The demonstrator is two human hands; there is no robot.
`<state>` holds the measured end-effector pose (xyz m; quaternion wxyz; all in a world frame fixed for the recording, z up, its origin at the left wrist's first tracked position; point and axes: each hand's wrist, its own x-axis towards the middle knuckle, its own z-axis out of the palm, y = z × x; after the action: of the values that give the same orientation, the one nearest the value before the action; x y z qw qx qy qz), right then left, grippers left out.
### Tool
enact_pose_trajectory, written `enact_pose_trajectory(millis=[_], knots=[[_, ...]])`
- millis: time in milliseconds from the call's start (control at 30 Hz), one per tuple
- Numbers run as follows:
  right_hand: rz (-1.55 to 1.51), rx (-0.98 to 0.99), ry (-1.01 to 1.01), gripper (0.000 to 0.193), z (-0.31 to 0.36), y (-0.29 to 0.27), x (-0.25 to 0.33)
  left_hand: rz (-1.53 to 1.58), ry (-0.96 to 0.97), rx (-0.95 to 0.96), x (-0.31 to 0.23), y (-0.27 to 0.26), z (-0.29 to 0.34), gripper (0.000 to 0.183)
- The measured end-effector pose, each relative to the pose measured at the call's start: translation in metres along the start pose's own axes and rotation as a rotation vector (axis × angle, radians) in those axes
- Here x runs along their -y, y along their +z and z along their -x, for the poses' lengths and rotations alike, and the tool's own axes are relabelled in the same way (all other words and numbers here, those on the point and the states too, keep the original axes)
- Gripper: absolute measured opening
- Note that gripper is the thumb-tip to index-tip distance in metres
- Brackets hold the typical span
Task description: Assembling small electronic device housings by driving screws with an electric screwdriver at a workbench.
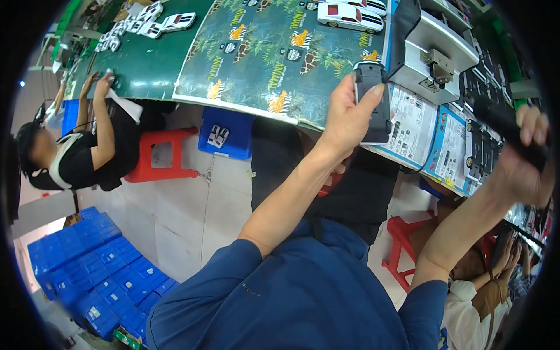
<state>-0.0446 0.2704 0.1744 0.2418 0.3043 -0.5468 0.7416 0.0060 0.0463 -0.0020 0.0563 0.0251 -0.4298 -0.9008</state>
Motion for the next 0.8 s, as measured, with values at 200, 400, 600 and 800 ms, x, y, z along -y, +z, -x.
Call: enact_pose_trajectory(millis=[200, 400, 600, 800], knots=[[-0.015, 0.001, 0.068, 0.022, -0.012, 0.026, -0.024, 0.014, -0.170, 0.060, -0.017, -0.006, -0.001, 0.018], [0.109, -0.274, 0.065, 0.009, -0.003, 0.080, -0.036, -0.040, -0.212, 0.137, -0.025, -0.009, 0.005, 0.022], [0.216, -0.236, 0.103, 0.012, 0.000, 0.072, -0.046, 0.001, -0.208, 0.117, -0.024, -0.003, 0.003, 0.022], [0.301, -0.087, 0.190, 0.017, -0.012, 0.085, -0.049, 0.000, -0.205, 0.086, -0.024, -0.005, 0.002, 0.021]])
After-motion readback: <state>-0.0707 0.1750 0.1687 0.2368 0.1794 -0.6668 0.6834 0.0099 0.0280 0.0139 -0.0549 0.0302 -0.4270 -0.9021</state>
